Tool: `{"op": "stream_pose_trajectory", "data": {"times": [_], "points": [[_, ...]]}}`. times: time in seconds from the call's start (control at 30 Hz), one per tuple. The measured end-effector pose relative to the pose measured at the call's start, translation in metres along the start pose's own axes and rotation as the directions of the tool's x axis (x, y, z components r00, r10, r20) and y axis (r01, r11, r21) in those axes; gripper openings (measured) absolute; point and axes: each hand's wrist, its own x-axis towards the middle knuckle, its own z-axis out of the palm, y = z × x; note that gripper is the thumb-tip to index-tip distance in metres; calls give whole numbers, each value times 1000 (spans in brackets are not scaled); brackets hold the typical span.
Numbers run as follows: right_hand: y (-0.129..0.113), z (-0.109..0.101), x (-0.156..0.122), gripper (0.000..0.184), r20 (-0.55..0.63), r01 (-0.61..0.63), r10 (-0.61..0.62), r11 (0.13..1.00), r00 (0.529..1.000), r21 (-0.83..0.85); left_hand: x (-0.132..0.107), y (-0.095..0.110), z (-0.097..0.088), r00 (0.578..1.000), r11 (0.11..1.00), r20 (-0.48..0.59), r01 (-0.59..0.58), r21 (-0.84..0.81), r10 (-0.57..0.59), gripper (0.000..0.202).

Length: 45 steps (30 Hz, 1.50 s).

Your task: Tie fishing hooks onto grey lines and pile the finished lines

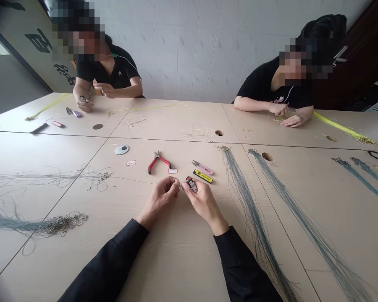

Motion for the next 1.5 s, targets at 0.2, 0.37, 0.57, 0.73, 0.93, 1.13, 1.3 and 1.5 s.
{"op": "stream_pose_trajectory", "data": {"times": [0.2, 0.37, 0.57, 0.73, 0.93, 1.13, 1.3, 1.5], "points": [[0, 0, 0, 27, -4, -23, 23, 998, 1000, 51, 1, 3, 0, 1000, 1000, -6, -9, -27, 9, 35], [-1, 2, 1, 28, 11, -46, 46, 999, 999, 19, 1, 2, 0, 1000, 1000, -1, 12, -27, -12, 31], [1, 4, 1, 26, -4, -60, 60, 998, 998, 26, 0, 5, -1, 1000, 999, 22, 8, -37, -8, 29], [0, 4, 0, 24, 4, -65, 65, 997, 998, 48, 0, 5, -1, 1000, 1000, 22, 2, -25, -1, 31], [-1, 4, 0, 25, -22, -71, 72, 995, 997, 70, -1, 10, -1, 1000, 998, -11, -1, -63, 0, 29], [-5, 5, 1, 26, 28, -29, 26, 995, 999, 99, 0, 14, -1, 999, 995, -43, 2, -95, -6, 33], [-6, 5, 0, 26, 4, -5, 5, 997, 1000, 81, -1, 15, -2, 999, 995, -33, 17, -101, -20, 28], [-2, 4, 1, 24, -28, -11, 12, 999, 1000, 42, 0, 13, -2, 1000, 995, 19, 20, -95, -19, 27]]}}
